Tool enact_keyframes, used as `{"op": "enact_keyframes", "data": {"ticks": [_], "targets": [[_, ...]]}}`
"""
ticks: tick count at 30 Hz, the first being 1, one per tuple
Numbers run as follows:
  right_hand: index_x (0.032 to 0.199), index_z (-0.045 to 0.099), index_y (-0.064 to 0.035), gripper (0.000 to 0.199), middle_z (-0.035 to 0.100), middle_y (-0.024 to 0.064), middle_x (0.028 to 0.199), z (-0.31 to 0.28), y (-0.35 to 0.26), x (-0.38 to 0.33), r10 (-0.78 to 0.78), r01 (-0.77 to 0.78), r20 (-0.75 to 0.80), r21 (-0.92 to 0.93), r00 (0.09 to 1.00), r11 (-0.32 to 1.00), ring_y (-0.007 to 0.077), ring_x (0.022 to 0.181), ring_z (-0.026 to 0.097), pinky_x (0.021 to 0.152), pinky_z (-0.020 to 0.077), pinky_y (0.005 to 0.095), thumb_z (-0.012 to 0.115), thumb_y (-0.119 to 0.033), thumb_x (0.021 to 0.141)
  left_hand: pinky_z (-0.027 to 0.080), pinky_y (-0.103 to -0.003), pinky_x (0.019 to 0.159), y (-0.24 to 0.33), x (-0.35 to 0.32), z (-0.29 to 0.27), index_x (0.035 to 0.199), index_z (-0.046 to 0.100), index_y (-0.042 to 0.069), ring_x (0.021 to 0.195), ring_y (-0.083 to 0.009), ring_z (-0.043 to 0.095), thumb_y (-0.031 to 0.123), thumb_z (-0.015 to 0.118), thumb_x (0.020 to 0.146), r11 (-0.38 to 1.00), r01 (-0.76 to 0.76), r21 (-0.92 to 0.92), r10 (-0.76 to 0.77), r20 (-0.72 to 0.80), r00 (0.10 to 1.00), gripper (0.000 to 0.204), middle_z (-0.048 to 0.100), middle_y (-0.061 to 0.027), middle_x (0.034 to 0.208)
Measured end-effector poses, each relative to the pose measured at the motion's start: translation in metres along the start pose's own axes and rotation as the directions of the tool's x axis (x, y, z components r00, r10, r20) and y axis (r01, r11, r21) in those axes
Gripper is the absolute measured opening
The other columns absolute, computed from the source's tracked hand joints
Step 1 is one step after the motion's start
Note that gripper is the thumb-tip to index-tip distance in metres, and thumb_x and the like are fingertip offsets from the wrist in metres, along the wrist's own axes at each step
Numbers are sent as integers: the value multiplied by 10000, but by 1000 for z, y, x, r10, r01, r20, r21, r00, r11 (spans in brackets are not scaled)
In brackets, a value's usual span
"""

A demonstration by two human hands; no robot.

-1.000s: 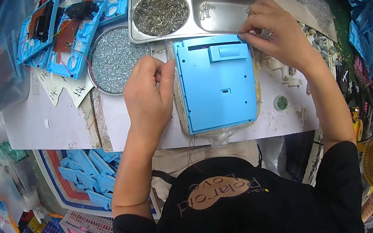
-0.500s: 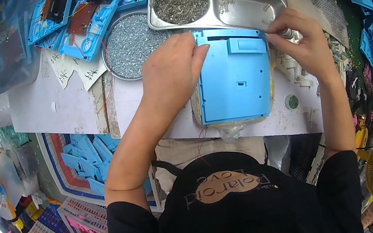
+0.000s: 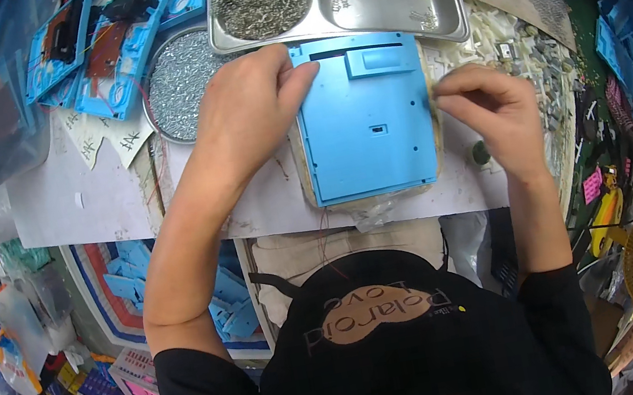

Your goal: Assembling and soldering components into a blue plastic electronic enclosure.

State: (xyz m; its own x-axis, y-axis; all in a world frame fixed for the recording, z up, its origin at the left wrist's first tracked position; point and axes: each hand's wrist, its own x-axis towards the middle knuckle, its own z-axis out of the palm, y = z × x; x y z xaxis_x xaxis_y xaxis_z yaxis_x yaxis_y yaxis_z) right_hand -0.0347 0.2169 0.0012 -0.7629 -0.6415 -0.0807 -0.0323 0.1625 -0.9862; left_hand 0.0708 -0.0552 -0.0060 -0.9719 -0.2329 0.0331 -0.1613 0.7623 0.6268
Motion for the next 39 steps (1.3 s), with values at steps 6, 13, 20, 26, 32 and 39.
{"op": "enact_keyframes", "data": {"ticks": [6,13,20,26,32,39], "targets": [[943,786,-20,157,639,0,881,10,5,9,23,-12,58,-176,998,984,67,732,498,646,392,231,795,5,788,486,-444,621,-4,-8,-6,777,645,24,654,-351,633,307,753,886,992,99,-78,-97,23,995,323,641,-149,696],[976,784,-18,211,535,-46,816,8,12,15,143,-126,113,-139,983,982,50,685,386,638,350,221,816,2,768,509,-418,713,-68,-33,-35,872,697,34,776,-309,658,182,762,859,917,251,310,-181,-237,954,162,669,-116,851],[1012,766,-18,254,453,-51,797,5,8,11,116,-101,99,-139,988,985,61,688,378,650,344,229,803,1,761,523,-399,757,-71,-36,-33,933,741,45,824,-311,679,155,731,880,937,247,247,-177,-271,946,123,700,-114,891],[1004,759,-20,242,468,-35,810,-8,3,-2,2,0,12,-232,1000,973,81,715,400,661,345,239,779,-8,763,519,-315,628,-13,-46,-6,982,763,53,743,-223,670,99,743,889,985,-145,95,165,-263,951,105,708,-94,918],[985,754,-21,224,530,-17,836,-11,-4,-19,-64,64,4,-229,998,971,98,744,426,674,355,245,773,-5,762,527,-353,584,64,-44,34,1027,724,71,757,-229,669,44,712,786,872,-488,38,484,76,872,243,652,-52,900],[976,752,-26,213,570,-7,857,-28,-7,-34,-92,77,-43,-276,995,958,107,750,447,671,359,250,772,-7,765,524,-347,595,83,-38,31,1064,691,44,761,-227,648,54,678,747,829,-529,182,473,276,837,317,610,-47,925]]}}
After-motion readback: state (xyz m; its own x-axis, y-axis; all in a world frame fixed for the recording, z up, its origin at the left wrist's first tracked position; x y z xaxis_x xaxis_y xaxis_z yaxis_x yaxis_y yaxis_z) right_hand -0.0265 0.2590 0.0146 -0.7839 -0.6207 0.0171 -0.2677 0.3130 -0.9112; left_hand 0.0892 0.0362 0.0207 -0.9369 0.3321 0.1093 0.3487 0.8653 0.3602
